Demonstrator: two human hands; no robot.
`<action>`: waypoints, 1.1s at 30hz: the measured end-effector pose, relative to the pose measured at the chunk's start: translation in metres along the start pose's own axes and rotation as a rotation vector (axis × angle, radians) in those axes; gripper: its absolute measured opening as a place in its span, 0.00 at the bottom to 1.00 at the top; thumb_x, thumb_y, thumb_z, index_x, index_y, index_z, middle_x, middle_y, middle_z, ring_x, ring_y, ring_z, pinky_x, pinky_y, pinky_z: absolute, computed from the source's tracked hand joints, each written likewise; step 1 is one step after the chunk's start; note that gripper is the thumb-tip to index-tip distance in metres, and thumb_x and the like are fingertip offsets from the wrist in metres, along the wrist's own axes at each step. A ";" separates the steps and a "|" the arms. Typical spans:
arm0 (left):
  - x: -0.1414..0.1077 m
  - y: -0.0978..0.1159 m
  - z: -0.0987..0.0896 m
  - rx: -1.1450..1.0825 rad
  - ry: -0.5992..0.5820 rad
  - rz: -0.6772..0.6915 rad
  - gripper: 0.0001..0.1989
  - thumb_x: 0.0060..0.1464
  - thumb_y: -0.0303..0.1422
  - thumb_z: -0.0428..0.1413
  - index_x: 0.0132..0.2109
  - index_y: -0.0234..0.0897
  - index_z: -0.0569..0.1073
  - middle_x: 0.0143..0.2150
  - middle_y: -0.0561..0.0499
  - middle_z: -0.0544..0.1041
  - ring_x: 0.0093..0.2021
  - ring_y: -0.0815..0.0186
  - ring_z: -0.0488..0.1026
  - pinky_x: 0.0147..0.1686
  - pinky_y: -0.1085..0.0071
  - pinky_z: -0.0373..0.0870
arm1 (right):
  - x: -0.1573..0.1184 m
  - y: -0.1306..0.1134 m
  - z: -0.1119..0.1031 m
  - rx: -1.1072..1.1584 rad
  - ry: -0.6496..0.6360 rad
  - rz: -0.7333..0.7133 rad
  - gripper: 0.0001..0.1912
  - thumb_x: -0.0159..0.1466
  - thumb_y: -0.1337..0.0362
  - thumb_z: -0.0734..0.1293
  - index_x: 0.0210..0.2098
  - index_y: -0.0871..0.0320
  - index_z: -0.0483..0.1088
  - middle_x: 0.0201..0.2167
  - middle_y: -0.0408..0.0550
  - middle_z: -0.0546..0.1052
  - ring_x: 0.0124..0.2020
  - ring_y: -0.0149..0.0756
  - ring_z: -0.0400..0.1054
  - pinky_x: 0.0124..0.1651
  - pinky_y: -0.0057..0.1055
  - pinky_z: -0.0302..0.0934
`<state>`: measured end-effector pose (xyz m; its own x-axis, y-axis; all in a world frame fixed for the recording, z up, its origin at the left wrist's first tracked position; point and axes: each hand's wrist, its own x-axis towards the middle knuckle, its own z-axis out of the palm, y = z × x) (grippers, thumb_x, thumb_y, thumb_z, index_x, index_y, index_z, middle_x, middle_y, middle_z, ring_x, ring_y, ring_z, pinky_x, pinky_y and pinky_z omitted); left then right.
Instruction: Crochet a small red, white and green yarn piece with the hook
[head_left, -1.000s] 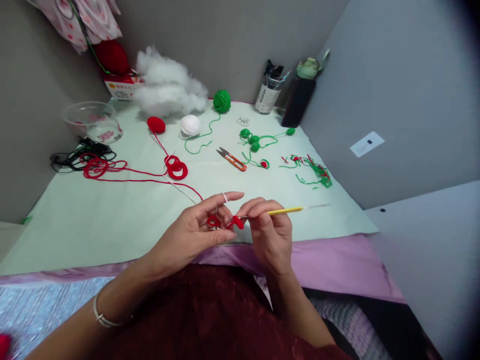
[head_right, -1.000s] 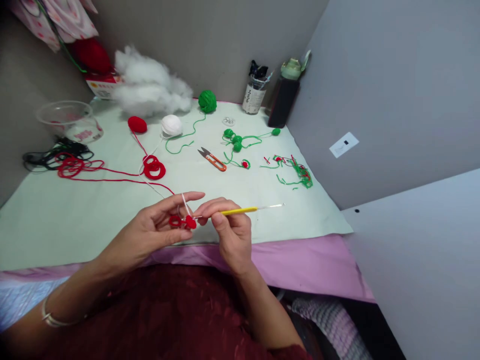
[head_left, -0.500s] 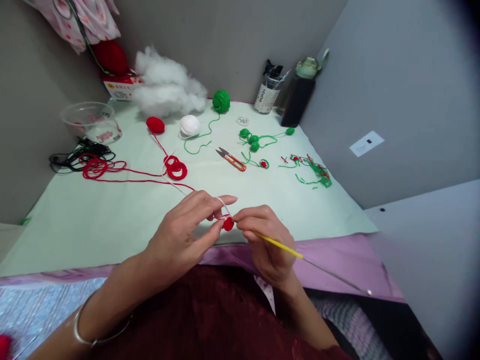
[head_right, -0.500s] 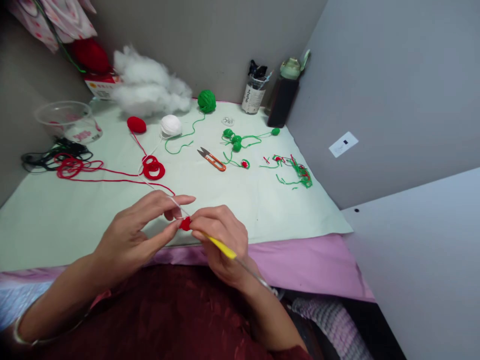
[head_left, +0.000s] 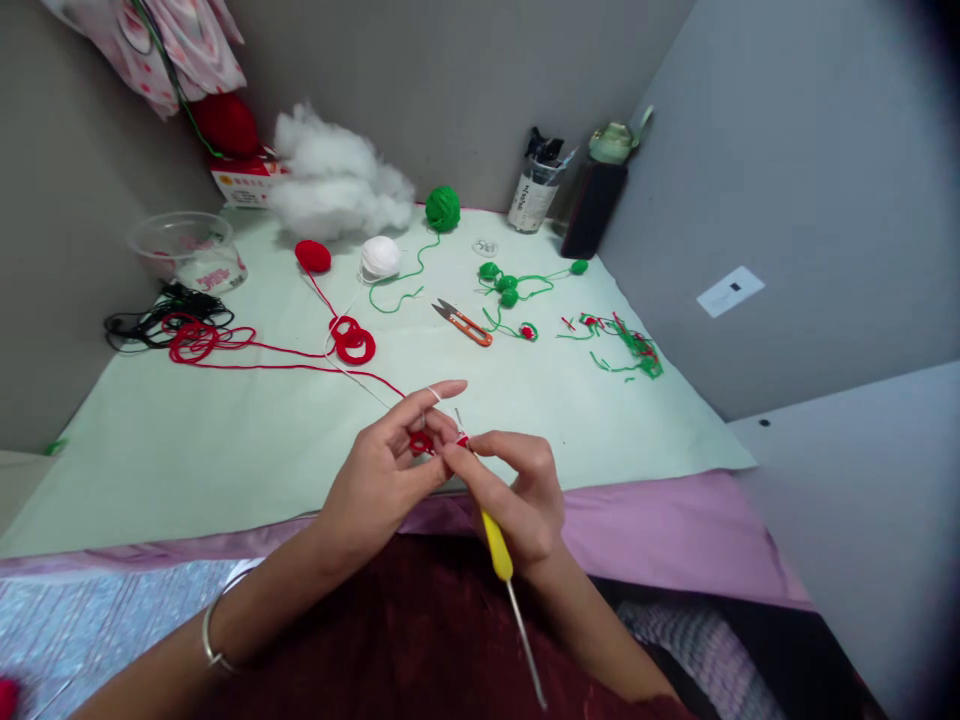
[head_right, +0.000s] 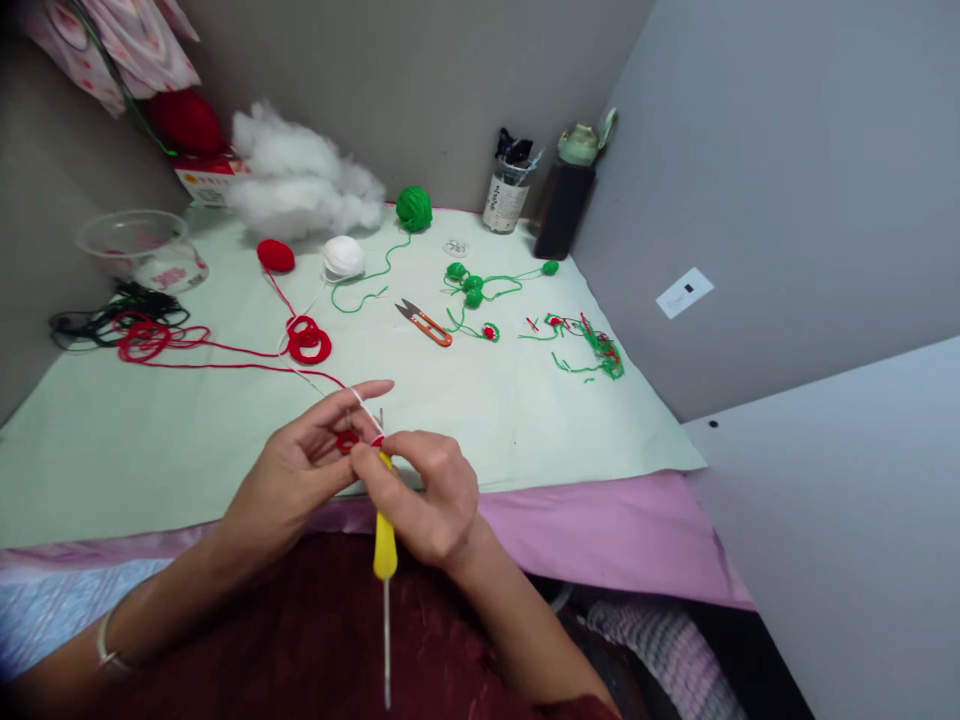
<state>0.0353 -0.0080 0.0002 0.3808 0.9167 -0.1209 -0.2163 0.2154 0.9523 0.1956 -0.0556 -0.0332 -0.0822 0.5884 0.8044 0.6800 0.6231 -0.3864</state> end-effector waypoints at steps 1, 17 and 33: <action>0.000 -0.001 0.000 -0.098 -0.043 -0.076 0.25 0.54 0.32 0.70 0.60 0.44 0.80 0.36 0.55 0.75 0.37 0.68 0.72 0.41 0.72 0.70 | 0.000 0.000 -0.001 0.005 0.001 -0.001 0.28 0.68 0.73 0.71 0.63 0.42 0.74 0.44 0.48 0.81 0.46 0.42 0.79 0.45 0.37 0.77; 0.003 -0.008 0.002 -0.146 -0.041 -0.036 0.19 0.55 0.32 0.71 0.55 0.48 0.84 0.37 0.54 0.78 0.41 0.67 0.74 0.48 0.71 0.71 | 0.014 -0.002 0.007 0.483 0.116 0.397 0.14 0.72 0.71 0.67 0.49 0.47 0.81 0.41 0.46 0.83 0.44 0.39 0.77 0.46 0.38 0.74; 0.006 -0.002 0.002 -0.253 -0.056 -0.146 0.18 0.53 0.30 0.72 0.51 0.48 0.86 0.35 0.54 0.79 0.37 0.72 0.71 0.39 0.77 0.68 | 0.019 0.005 0.008 0.760 0.144 0.567 0.08 0.71 0.65 0.69 0.42 0.49 0.83 0.38 0.45 0.82 0.40 0.36 0.75 0.43 0.34 0.70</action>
<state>0.0396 -0.0039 -0.0020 0.4722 0.8512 -0.2290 -0.3697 0.4271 0.8252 0.1916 -0.0371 -0.0237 0.2384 0.8678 0.4360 -0.0671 0.4626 -0.8840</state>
